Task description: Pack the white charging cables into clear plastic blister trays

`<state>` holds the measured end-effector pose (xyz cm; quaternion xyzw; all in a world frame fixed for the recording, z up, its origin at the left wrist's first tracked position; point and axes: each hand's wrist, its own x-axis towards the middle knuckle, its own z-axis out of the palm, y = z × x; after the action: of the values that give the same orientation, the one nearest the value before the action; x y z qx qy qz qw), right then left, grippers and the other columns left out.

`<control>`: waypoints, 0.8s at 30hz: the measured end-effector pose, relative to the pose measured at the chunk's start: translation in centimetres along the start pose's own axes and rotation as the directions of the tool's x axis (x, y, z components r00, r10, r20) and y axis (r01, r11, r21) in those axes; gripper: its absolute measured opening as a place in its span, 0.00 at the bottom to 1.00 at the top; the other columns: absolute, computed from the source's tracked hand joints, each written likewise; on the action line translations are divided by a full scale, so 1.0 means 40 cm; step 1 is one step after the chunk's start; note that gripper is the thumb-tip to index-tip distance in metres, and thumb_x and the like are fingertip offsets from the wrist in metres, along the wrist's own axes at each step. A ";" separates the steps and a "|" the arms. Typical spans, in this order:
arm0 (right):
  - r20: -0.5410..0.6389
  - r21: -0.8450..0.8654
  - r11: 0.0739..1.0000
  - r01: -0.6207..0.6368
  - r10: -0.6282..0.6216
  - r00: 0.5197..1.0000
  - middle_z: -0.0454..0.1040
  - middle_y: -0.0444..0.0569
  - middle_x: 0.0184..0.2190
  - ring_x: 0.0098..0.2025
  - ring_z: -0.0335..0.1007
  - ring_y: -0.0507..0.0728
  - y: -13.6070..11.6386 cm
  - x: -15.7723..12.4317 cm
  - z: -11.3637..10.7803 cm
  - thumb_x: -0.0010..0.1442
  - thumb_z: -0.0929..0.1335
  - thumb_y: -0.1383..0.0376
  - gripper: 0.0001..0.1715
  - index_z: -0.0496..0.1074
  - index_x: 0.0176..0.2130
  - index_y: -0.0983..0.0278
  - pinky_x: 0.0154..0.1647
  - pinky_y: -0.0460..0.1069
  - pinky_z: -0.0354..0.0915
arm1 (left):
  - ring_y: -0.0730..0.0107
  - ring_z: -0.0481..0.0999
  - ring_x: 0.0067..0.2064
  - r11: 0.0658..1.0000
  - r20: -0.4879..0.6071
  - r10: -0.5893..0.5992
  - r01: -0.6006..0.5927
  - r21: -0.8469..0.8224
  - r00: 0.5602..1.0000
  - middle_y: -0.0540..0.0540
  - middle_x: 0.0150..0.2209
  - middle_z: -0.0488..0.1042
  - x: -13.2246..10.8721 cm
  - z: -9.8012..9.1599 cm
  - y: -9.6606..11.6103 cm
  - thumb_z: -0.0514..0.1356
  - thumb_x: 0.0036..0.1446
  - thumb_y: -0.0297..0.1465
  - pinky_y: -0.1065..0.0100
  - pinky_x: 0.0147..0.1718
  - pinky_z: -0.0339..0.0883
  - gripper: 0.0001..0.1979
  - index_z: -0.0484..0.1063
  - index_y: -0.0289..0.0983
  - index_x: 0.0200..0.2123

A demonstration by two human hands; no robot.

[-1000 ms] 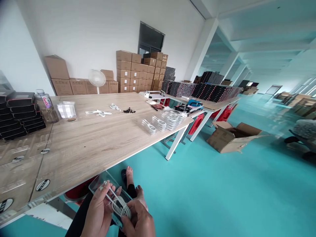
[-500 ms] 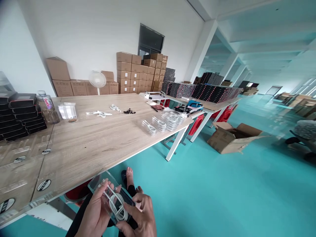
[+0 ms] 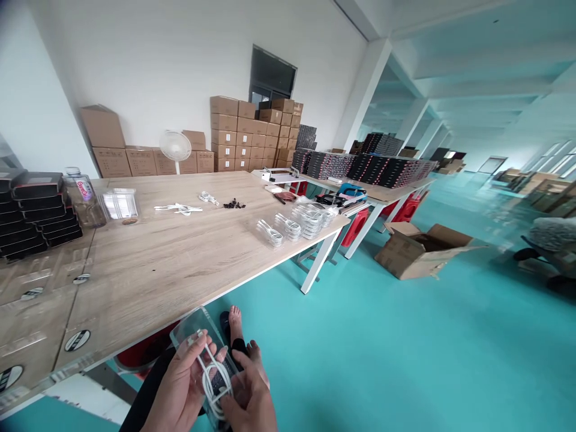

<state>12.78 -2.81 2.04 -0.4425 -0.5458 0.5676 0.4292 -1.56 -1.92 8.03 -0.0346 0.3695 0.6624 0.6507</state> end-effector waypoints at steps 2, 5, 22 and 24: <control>0.095 0.018 1.000 -0.025 0.023 0.995 0.77 0.48 0.34 0.35 0.76 0.60 -0.003 0.009 -0.013 0.44 0.77 0.44 0.42 0.73 0.54 0.59 0.37 0.54 0.73 | 0.71 0.77 0.30 0.999 0.050 -0.034 0.033 0.031 0.998 0.50 0.28 0.73 0.002 -0.010 -0.001 0.69 0.52 0.24 0.67 0.34 0.76 0.07 0.73 0.36 0.32; 0.141 0.032 0.999 -0.032 0.027 0.990 0.78 0.51 0.39 0.41 0.76 0.62 -0.010 0.023 -0.035 0.46 0.75 0.41 0.43 0.72 0.54 0.60 0.43 0.56 0.72 | 0.72 0.75 0.28 0.989 0.133 -0.096 0.080 0.122 0.986 0.50 0.26 0.74 0.002 -0.027 -0.013 0.73 0.48 0.29 0.71 0.28 0.71 0.11 0.74 0.36 0.30; 0.138 -0.169 0.985 -0.022 0.045 0.989 0.76 0.49 0.34 0.35 0.74 0.60 -0.031 0.017 -0.014 0.48 0.71 0.38 0.41 0.74 0.51 0.60 0.35 0.53 0.70 | 0.70 0.78 0.31 0.991 0.110 -0.109 0.099 0.091 0.988 0.48 0.29 0.77 0.012 -0.031 0.001 0.73 0.46 0.25 0.66 0.38 0.76 0.11 0.77 0.35 0.33; 0.180 -0.029 0.998 -0.062 0.066 0.982 0.77 0.49 0.34 0.38 0.75 0.63 -0.010 0.007 -0.008 0.45 0.71 0.34 0.44 0.74 0.51 0.57 0.38 0.55 0.70 | 0.67 0.80 0.35 0.991 0.145 -0.121 0.111 0.079 0.982 0.46 0.32 0.79 0.014 -0.032 0.014 0.71 0.46 0.21 0.62 0.44 0.76 0.11 0.78 0.34 0.35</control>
<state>13.03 -2.45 2.41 -0.4114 -0.5744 0.6125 0.3544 -2.72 -2.07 7.05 0.0169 0.3402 0.6106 0.7150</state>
